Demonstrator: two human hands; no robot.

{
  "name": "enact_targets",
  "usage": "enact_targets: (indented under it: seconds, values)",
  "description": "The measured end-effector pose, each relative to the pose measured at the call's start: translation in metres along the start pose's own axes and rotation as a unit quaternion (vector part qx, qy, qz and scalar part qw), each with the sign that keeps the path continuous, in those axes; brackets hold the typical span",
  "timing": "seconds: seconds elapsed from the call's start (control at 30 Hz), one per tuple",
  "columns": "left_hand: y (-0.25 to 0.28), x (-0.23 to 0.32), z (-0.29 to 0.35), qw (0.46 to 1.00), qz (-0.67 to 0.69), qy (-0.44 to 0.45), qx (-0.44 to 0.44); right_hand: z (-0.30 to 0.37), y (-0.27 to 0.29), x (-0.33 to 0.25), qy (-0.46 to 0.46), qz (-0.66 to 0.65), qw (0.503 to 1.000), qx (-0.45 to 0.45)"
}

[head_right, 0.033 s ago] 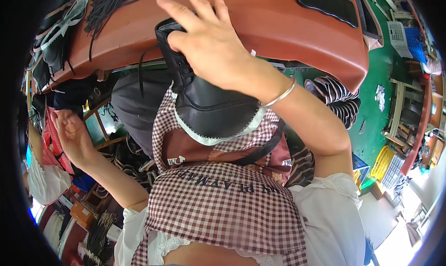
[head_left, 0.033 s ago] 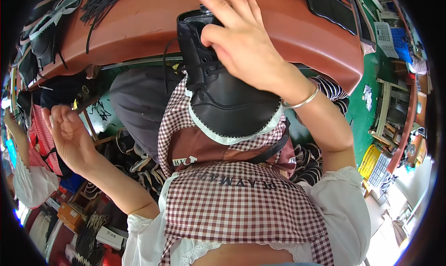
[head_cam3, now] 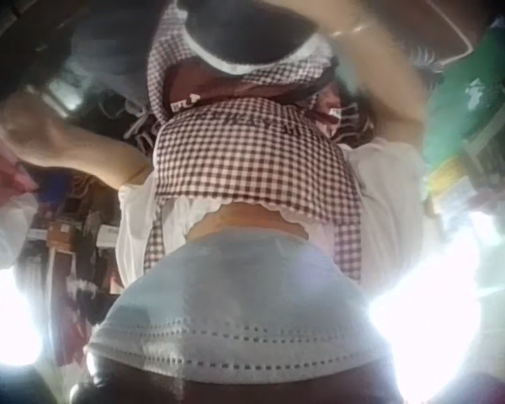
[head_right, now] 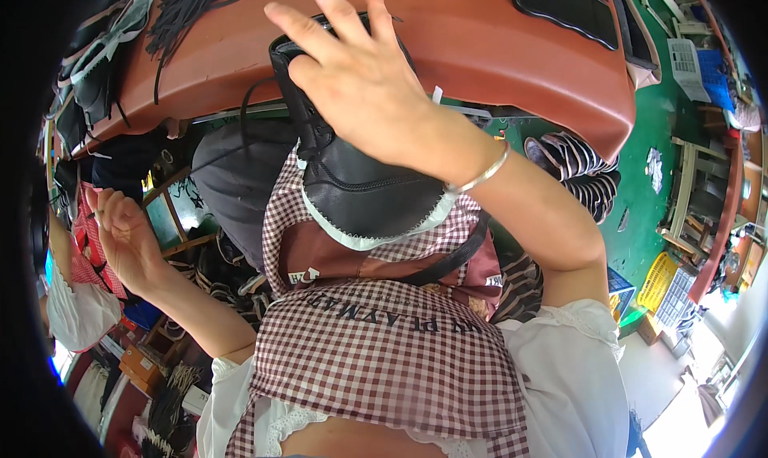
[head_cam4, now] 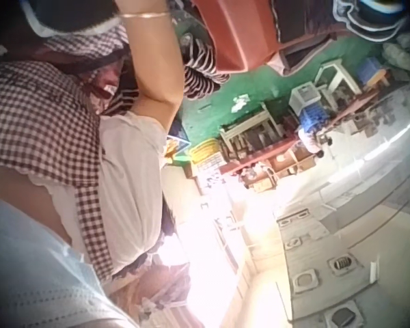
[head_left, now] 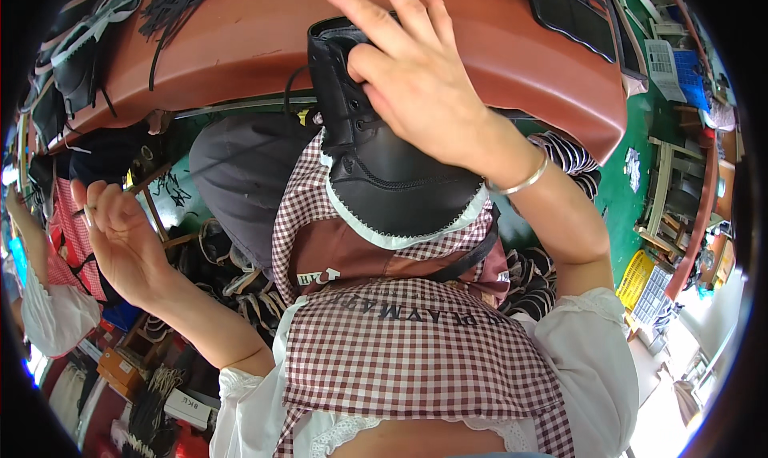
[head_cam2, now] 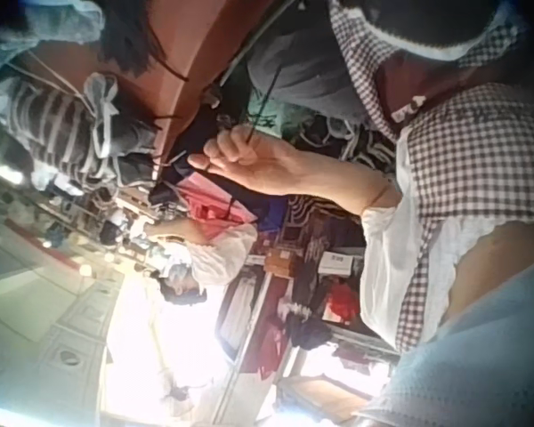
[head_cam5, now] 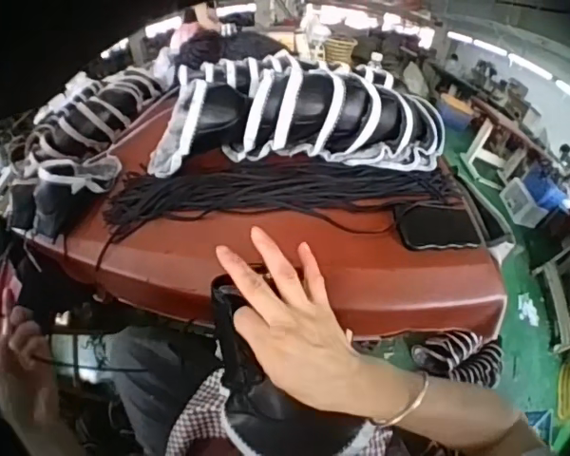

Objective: The person is lacing shoestrings into a series of black boots at a factory workbench.

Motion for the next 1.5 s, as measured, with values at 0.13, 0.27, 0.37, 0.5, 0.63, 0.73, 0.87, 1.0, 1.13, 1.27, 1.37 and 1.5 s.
enact_targets:
  seconds: [0.13,0.27,0.37,0.5,0.63,0.73,0.87,1.0,1.13,1.27,1.37,1.5]
  values:
    - [-0.062,-0.082,0.046,0.916,-0.367,0.015,-0.162,0.006,-0.005,0.003,-0.07,0.029,0.995,-0.069]
    - [-0.095,-0.161,0.041,0.75,-0.611,-0.01,-0.251,0.008,-0.016,0.015,-0.14,-0.053,0.974,-0.17]
    - [-0.066,-0.179,0.02,0.704,-0.685,-0.003,-0.191,0.007,-0.018,0.016,-0.151,-0.071,0.968,-0.186]
    - [-0.046,-0.168,0.011,0.716,-0.687,0.017,-0.12,0.006,-0.021,0.018,-0.16,-0.065,0.963,-0.207]
    - [-0.071,-0.177,0.021,0.708,-0.677,-0.01,-0.202,0.015,-0.023,0.018,-0.133,-0.052,0.983,-0.116]
    - [-0.076,-0.18,0.02,0.686,-0.696,-0.03,-0.21,0.019,-0.018,0.018,-0.099,-0.049,0.993,-0.036]
    - [-0.08,-0.179,0.019,0.67,-0.716,-0.034,-0.195,0.02,-0.02,0.019,-0.099,-0.049,0.993,-0.039]
    - [-0.076,-0.183,0.02,0.688,-0.699,-0.033,-0.19,0.02,-0.02,0.018,-0.104,-0.049,0.993,-0.04]
    - [-0.072,-0.187,0.019,0.694,-0.699,-0.015,-0.172,0.008,-0.015,0.017,-0.126,-0.064,0.985,-0.104]
    - [-0.069,-0.187,0.019,0.694,-0.701,-0.014,-0.163,0.008,-0.019,0.016,-0.143,-0.071,0.974,-0.162]
    - [-0.066,-0.188,0.022,0.703,-0.697,0.011,-0.144,0.009,-0.02,0.017,-0.147,-0.065,0.973,-0.164]
    - [-0.067,-0.188,0.026,0.692,-0.707,-0.012,-0.147,0.014,-0.025,0.017,-0.148,-0.072,0.974,-0.155]
Point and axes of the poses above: each hand's wrist, its own z-axis away from the middle knuckle, its own y-axis out of the back of the hand, x = y × z, the point moved 8 cm from there along -z, towards the middle knuckle, and after that the axes turned 2 degrees about x, right-handed, at the moved point
